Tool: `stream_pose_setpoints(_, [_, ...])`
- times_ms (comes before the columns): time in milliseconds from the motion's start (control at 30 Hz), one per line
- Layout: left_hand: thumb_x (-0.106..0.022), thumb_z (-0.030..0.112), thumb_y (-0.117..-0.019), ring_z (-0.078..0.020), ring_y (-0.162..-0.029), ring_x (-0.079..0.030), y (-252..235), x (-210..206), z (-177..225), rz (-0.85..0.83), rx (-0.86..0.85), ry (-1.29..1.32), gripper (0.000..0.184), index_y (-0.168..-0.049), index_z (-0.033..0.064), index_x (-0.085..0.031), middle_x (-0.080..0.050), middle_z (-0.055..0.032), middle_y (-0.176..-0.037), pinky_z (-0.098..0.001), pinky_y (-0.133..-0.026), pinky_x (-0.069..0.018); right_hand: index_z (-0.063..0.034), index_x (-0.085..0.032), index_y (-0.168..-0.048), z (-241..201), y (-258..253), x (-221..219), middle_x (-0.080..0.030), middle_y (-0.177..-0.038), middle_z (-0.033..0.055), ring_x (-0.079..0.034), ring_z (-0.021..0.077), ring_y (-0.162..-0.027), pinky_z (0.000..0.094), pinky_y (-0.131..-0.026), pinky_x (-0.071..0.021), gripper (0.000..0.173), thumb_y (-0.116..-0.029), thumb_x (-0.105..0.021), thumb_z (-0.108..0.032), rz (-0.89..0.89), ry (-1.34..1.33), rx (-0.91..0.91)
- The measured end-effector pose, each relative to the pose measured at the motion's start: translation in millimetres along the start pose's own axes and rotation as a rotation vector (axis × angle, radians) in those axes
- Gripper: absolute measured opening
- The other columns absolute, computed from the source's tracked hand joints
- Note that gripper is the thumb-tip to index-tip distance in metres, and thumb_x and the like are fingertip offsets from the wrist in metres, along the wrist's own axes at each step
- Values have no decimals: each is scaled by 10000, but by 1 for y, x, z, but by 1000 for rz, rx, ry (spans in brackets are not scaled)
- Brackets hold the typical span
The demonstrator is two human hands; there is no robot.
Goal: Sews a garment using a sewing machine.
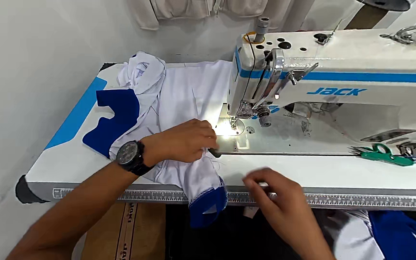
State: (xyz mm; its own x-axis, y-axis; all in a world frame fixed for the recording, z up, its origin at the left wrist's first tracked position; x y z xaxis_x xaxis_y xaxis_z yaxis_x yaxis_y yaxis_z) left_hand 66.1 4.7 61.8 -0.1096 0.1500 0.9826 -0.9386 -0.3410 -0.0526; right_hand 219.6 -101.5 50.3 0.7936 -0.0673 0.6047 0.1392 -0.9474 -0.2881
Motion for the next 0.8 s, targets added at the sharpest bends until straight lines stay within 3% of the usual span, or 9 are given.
stream_pose_setpoints(100, [-646,185,-934,-232,-1039,-631,-14,1,-1,-62,-102,-67,118,-847,148,-717,-680,-14,-896,-454,-953,-473,-154,-718,-1100,3,-42,-37,-714,-950,-35,-686,106,-776,364,-640,-591,366,-982,-614,-485,-36,7,-90])
stream_pose_setpoints(267, [-528,150,-936,-157,-1117,-663,-11,43,-4,44,-99,228,168,-923,70,-675,-711,-34,-995,-481,-1193,-368,-181,-682,-1111,6,-73,-81,-688,-829,-53,-665,82,-715,323,-632,-571,395,-899,-721,-511,-213,-248,-230])
stream_pose_setpoints(300, [-517,133,-933,-111,-1012,-664,-10,49,-7,64,-86,296,154,-912,67,-655,-681,-16,-912,-423,-1153,-418,-168,-692,-1057,5,-75,-83,-693,-800,-35,-666,85,-686,290,-605,-564,290,-910,-742,-413,-226,-361,-221])
stream_pose_setpoints(400, [-578,184,-961,2,-746,-588,-14,50,-16,51,-70,492,118,-952,75,-624,-616,37,-805,-174,-649,-492,-121,-698,-985,6,-77,-78,-704,-803,26,-676,119,-689,268,-611,-570,130,-927,-753,-223,-238,-625,-223])
stream_pose_setpoints(467, [-658,351,-966,-3,-801,-615,-18,37,-24,-48,-11,500,276,-1085,102,-656,-658,48,-873,-202,-684,-524,-105,-683,-989,15,-76,-72,-697,-794,47,-671,134,-686,281,-618,-568,125,-934,-743,-200,-240,-655,-274])
stream_pose_setpoints(600, [-644,295,-981,-53,-781,-578,-36,9,-38,-62,66,505,254,-836,89,-674,-606,11,-813,-236,-677,-476,-118,-715,-1011,42,-77,-61,-710,-781,37,-686,135,-690,311,-635,-574,135,-964,-715,-245,-287,-508,-402])
stream_pose_setpoints(667, [-615,319,-996,-126,-809,-590,-44,-9,-46,-76,187,402,295,-830,84,-677,-605,-21,-826,-339,-707,-482,-183,-684,-1207,54,-79,-52,-727,-841,9,-698,115,-728,329,-681,-591,244,-989,-680,-293,-336,-290,-414])
stream_pose_setpoints(733, [-631,388,-987,-224,-938,-635,-48,-22,-51,-31,369,205,323,-862,98,-699,-661,-52,-901,-486,-837,-473,-227,-589,-1401,53,-85,-38,-703,-808,12,-661,138,-675,369,-646,-568,422,-991,-669,-291,-324,-21,-288])
stream_pose_setpoints(800, [-646,378,-972,-306,-970,-660,-48,-23,-42,120,487,29,317,-900,76,-709,-680,-96,-921,-548,-858,-501,-200,-650,-1348,37,-90,-29,-696,-760,28,-661,197,-628,433,-576,-557,395,-954,-674,-226,-252,210,-10])
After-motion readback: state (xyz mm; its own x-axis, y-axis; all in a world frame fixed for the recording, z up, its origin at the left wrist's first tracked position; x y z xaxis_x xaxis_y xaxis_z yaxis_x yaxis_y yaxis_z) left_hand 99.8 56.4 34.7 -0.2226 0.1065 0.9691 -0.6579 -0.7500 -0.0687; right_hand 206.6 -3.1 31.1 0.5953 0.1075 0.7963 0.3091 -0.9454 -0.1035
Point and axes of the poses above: each hand's wrist, its own y-axis away from the middle knuckle, its own x-axis out of the back of the hand, z = x × y, the point moved 10 cm from there along -y, towards the middle knuckle
